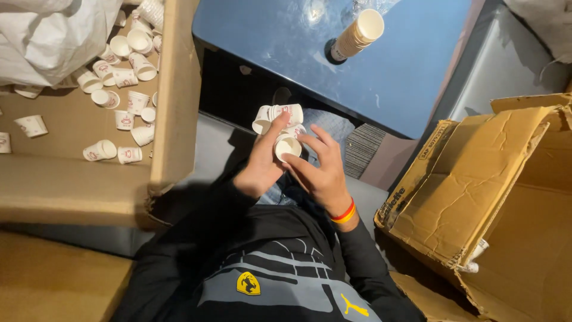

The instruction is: Sorting and stacking paper cups from large bags onto a workstation.

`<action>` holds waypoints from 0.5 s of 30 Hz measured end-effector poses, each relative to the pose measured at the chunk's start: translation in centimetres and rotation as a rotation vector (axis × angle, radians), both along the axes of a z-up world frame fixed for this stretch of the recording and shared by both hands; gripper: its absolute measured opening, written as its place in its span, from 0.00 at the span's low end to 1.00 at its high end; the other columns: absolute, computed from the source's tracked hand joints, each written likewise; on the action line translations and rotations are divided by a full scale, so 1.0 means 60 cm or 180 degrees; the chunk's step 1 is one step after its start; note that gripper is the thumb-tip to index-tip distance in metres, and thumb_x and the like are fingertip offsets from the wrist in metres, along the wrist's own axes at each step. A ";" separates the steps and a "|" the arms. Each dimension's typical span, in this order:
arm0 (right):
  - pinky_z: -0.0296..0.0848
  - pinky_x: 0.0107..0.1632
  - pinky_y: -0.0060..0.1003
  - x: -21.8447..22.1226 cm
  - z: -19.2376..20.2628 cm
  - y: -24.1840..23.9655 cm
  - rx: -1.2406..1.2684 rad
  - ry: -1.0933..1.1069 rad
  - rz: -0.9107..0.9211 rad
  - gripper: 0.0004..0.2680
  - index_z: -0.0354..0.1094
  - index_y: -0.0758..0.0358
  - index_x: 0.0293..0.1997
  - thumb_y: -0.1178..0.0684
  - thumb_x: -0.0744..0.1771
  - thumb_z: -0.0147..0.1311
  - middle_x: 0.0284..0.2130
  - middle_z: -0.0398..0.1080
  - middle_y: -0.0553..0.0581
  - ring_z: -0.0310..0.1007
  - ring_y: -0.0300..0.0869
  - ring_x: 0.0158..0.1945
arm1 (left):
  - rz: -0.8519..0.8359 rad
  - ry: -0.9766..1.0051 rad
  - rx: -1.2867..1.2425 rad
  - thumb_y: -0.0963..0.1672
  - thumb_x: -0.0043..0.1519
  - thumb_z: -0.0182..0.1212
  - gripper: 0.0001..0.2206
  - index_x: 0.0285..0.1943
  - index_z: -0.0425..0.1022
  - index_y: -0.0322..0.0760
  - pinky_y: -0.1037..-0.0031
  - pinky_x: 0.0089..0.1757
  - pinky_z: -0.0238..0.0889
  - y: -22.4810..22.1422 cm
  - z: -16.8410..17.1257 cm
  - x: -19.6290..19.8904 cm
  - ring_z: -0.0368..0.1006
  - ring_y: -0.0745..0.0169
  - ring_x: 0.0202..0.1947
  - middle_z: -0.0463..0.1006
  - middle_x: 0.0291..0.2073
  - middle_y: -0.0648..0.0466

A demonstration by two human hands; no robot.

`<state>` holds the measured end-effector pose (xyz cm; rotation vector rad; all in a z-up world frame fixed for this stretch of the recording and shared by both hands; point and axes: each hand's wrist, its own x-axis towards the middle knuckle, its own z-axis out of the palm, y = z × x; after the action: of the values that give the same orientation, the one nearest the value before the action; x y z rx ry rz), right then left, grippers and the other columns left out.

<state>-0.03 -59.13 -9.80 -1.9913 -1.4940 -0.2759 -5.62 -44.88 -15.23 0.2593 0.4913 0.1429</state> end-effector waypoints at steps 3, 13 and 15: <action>0.70 0.59 0.49 0.005 0.020 0.008 -0.0052 0.0733 0.0052 0.10 0.79 0.55 0.45 0.56 0.62 0.70 0.56 0.69 0.60 0.65 0.60 0.66 | 0.0011 0.0058 0.0033 0.49 0.65 0.65 0.16 0.56 0.73 0.38 0.74 0.36 0.69 0.005 -0.017 0.004 0.75 0.67 0.38 0.76 0.41 0.55; 0.77 0.55 0.33 0.015 0.031 0.021 0.0228 0.2125 -0.0099 0.07 0.78 0.67 0.46 0.65 0.65 0.66 0.55 0.72 0.58 0.77 0.42 0.53 | 0.0303 -0.0163 -0.0163 0.48 0.62 0.65 0.17 0.55 0.71 0.35 0.69 0.41 0.74 0.023 -0.007 0.008 0.78 0.62 0.43 0.77 0.43 0.52; 0.77 0.54 0.33 0.019 0.034 0.019 0.0320 0.2189 -0.0171 0.07 0.78 0.68 0.46 0.65 0.65 0.65 0.55 0.72 0.59 0.77 0.42 0.52 | 0.0347 -0.0062 -0.0229 0.47 0.62 0.66 0.16 0.55 0.71 0.37 0.70 0.41 0.74 0.021 -0.020 0.010 0.77 0.63 0.42 0.77 0.43 0.53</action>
<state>1.12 -57.96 -7.74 -1.7848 -0.9638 0.2876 -5.00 -43.61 -16.44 0.1606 0.4903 0.2333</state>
